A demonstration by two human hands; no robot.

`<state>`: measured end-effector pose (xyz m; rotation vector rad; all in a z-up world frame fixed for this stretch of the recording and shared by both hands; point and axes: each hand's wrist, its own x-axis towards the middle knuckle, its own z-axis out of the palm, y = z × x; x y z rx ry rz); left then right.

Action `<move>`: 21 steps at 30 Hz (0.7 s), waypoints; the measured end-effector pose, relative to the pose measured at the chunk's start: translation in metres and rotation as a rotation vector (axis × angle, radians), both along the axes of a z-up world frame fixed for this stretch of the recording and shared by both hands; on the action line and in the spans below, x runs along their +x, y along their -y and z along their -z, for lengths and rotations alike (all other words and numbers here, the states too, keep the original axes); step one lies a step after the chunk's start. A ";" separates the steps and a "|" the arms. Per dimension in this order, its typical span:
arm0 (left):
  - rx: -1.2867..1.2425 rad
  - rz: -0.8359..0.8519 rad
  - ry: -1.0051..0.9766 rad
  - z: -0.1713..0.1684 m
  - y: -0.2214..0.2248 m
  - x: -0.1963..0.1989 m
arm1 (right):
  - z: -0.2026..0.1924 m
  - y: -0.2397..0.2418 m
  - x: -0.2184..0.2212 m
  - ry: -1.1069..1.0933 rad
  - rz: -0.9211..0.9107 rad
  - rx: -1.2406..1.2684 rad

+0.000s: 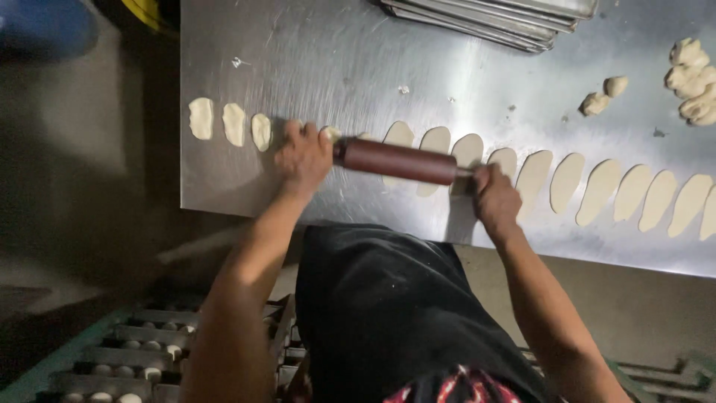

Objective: The recorder is preparing dough by dividing it into small pieces and then using a rolling pin to flatten them into oval shapes on a metal table.

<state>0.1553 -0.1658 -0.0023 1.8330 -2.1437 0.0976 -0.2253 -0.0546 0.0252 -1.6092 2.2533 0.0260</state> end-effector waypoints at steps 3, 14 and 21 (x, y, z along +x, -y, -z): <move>0.113 0.154 0.040 0.047 0.091 0.001 | 0.087 0.046 -0.055 -0.296 0.041 0.071; -0.088 0.130 -0.118 0.010 -0.044 0.059 | -0.037 -0.050 0.074 0.116 0.109 -0.023; 0.207 0.105 -0.029 -0.004 0.044 0.073 | 0.022 0.019 0.060 0.083 0.099 0.103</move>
